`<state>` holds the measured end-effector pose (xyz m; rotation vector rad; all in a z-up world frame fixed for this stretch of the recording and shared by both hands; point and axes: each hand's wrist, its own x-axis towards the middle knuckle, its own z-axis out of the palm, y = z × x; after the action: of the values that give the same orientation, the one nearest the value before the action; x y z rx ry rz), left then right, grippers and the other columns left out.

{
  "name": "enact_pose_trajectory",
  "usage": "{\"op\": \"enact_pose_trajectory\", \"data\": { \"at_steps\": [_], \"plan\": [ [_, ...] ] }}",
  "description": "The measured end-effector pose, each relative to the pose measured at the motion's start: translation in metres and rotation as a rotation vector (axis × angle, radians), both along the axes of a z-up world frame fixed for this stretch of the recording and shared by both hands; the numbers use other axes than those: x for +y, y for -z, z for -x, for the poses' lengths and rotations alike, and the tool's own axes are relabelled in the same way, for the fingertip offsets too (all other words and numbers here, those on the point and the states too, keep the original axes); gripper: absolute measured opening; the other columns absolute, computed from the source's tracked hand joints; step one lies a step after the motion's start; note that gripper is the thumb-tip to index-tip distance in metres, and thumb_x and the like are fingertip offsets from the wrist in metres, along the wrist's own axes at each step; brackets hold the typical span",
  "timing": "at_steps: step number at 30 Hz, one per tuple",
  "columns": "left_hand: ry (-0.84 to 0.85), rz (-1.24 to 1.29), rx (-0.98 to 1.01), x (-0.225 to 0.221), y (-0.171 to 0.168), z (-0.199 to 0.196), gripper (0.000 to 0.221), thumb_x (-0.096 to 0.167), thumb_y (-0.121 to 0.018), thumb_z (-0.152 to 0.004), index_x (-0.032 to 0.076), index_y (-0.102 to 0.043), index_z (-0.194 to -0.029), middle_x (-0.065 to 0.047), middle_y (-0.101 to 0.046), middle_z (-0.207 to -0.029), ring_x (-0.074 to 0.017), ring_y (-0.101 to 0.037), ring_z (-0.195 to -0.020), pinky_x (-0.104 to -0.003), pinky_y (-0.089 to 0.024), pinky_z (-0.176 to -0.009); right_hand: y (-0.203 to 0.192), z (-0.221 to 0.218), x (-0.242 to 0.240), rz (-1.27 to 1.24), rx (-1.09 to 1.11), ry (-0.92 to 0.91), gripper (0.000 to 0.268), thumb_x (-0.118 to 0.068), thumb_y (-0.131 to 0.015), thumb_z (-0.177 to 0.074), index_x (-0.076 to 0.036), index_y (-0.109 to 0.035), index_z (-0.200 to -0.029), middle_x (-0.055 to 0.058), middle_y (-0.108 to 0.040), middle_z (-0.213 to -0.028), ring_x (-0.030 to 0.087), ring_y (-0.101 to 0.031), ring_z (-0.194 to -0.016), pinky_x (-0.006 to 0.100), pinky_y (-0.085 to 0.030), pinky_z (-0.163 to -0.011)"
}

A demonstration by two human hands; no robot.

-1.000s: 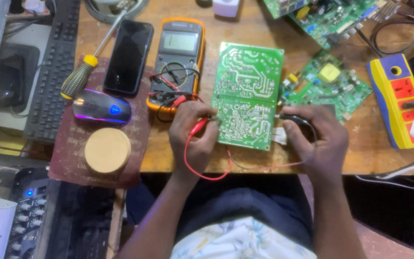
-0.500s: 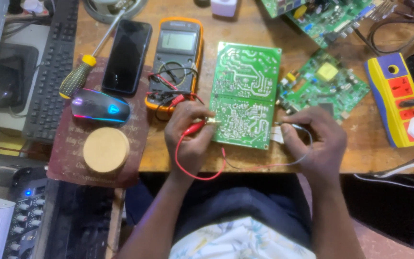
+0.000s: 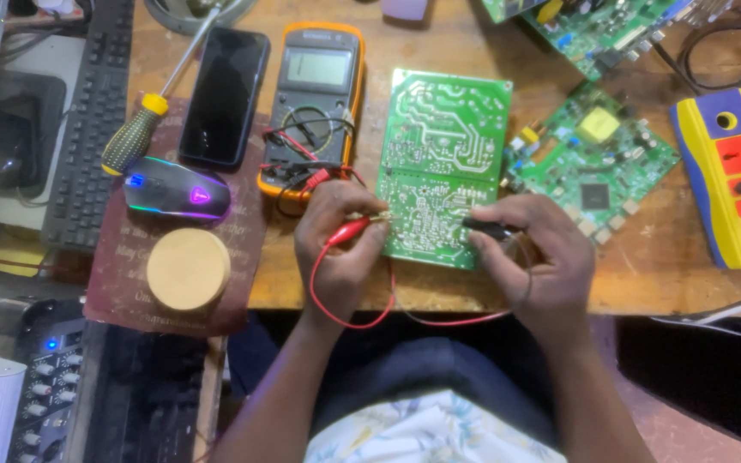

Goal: Testing electrical components on a circuit board using a digital multimeter to diagnose issues.

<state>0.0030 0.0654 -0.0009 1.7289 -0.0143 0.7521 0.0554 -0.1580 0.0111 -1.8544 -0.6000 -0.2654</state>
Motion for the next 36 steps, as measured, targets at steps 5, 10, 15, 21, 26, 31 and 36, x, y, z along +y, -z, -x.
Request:
{"op": "enact_pose_trajectory", "data": {
  "at_steps": [5, 10, 15, 21, 26, 31, 36],
  "plan": [
    [-0.003, -0.014, 0.019, 0.000, -0.003, 0.000, 0.013, -0.002, -0.080, -0.087, 0.002, -0.076, -0.099, -0.013, -0.070, -0.092, -0.0317, -0.069, -0.093, -0.045, -0.058, -0.094, 0.004, -0.003, -0.004, -0.022, 0.065, -0.002, 0.019, 0.003, -0.090, -0.088, 0.004, -0.081, -0.106, 0.018, -0.069, -0.094, 0.026, -0.069, -0.082, 0.037, -0.060, -0.081],
    [-0.008, -0.026, 0.024, -0.001, -0.003, -0.001, 0.012, 0.002, -0.081, -0.090, 0.002, -0.076, -0.101, -0.013, -0.071, -0.094, -0.0296, -0.068, -0.090, -0.043, -0.058, -0.091, 0.006, -0.004, -0.005, -0.048, 0.121, -0.019, 0.016, 0.004, -0.086, -0.090, 0.006, -0.078, -0.103, 0.018, -0.066, -0.093, 0.024, -0.065, -0.078, 0.034, -0.059, -0.073],
    [-0.005, -0.018, 0.018, -0.001, -0.004, 0.000, 0.016, 0.001, -0.084, -0.089, 0.002, -0.075, -0.102, -0.013, -0.071, -0.096, -0.0292, -0.067, -0.089, -0.042, -0.058, -0.089, 0.009, -0.005, -0.008, -0.101, 0.169, -0.064, 0.008, 0.005, -0.078, -0.094, 0.006, -0.073, -0.100, 0.016, -0.061, -0.091, 0.019, -0.055, -0.073, 0.032, -0.053, -0.064],
    [0.004, -0.029, -0.022, -0.001, -0.002, -0.001, 0.014, -0.003, -0.086, -0.087, 0.000, -0.075, -0.096, -0.014, -0.072, -0.096, -0.0333, -0.069, -0.096, -0.044, -0.057, -0.095, 0.005, -0.005, -0.006, -0.105, 0.186, -0.116, 0.003, 0.002, -0.072, -0.094, 0.003, -0.070, -0.095, 0.015, -0.059, -0.090, 0.016, -0.049, -0.066, 0.027, -0.046, -0.059],
    [0.012, -0.014, -0.029, -0.002, -0.003, -0.002, 0.014, -0.004, -0.087, -0.085, -0.001, -0.076, -0.092, -0.015, -0.073, -0.096, -0.0329, -0.068, -0.097, -0.044, -0.057, -0.095, 0.008, -0.008, -0.008, -0.081, 0.147, -0.147, 0.009, -0.004, -0.075, -0.094, 0.004, -0.071, -0.096, 0.016, -0.060, -0.093, 0.018, -0.051, -0.069, 0.030, -0.044, -0.059],
    [0.031, -0.004, -0.037, -0.002, -0.002, -0.002, 0.015, -0.005, -0.089, -0.084, 0.000, -0.079, -0.093, -0.015, -0.074, -0.098, -0.0328, -0.068, -0.100, -0.044, -0.056, -0.099, 0.009, -0.008, -0.009, -0.080, 0.143, -0.148, 0.010, -0.005, -0.076, -0.093, 0.004, -0.072, -0.095, 0.017, -0.060, -0.093, 0.020, -0.053, -0.073, 0.031, -0.045, -0.062],
    [0.043, -0.015, -0.050, -0.003, -0.002, -0.003, 0.014, -0.001, -0.089, -0.084, 0.003, -0.082, -0.095, -0.013, -0.076, -0.099, -0.0318, -0.068, -0.102, -0.043, -0.055, -0.101, 0.005, -0.007, -0.006, -0.095, 0.158, -0.124, 0.008, -0.002, -0.075, -0.093, 0.006, -0.073, -0.095, 0.019, -0.061, -0.093, 0.022, -0.056, -0.075, 0.032, -0.049, -0.064]
  ]
}}
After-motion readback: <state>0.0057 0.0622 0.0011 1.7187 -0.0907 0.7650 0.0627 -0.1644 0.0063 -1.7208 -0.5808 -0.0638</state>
